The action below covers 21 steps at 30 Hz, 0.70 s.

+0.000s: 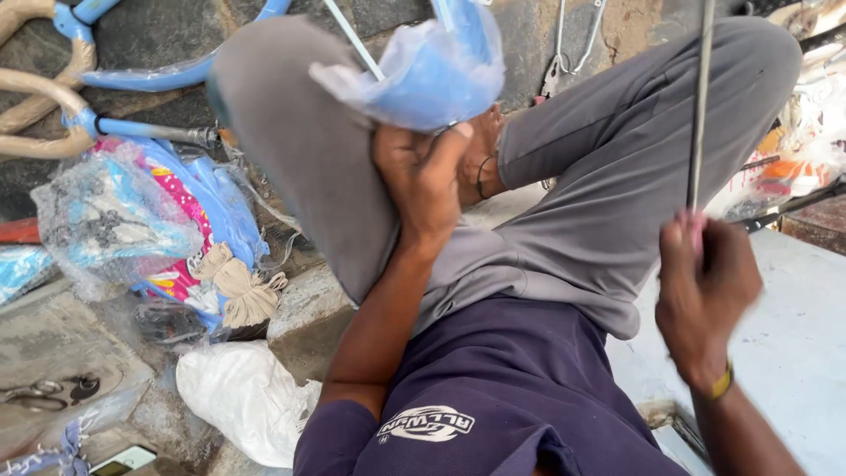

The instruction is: Assemble a plastic bicycle mudguard by attaching metal struts and supports.

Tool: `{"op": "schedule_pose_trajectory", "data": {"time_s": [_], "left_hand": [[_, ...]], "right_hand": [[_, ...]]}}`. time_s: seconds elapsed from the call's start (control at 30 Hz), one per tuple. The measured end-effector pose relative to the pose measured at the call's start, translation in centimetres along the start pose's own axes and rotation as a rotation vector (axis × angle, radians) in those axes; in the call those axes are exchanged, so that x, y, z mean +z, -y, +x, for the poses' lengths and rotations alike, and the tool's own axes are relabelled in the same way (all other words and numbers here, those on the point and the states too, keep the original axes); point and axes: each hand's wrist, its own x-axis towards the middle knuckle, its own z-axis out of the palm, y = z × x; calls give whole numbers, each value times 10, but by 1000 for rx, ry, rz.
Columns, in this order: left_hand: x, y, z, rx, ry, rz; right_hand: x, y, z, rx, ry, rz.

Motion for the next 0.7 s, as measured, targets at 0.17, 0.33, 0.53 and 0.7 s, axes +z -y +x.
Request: {"op": "schedule_pose_trajectory", "data": {"time_s": [0.17,0.33,0.53,0.7], "left_hand": [[-20,-10,-20,6,96,119],[-24,1,-48,-20,106,228],[-8,-11,-40,-80,43,-89],[-39,46,-65,-298,-219,-166]], "right_hand": [[104,-34,155,-195,257,-376],[221,-156,258,-519,346,-461],[266,-198,305,-182,441,-828],[328,-159,315,-848,351,-616]]}}
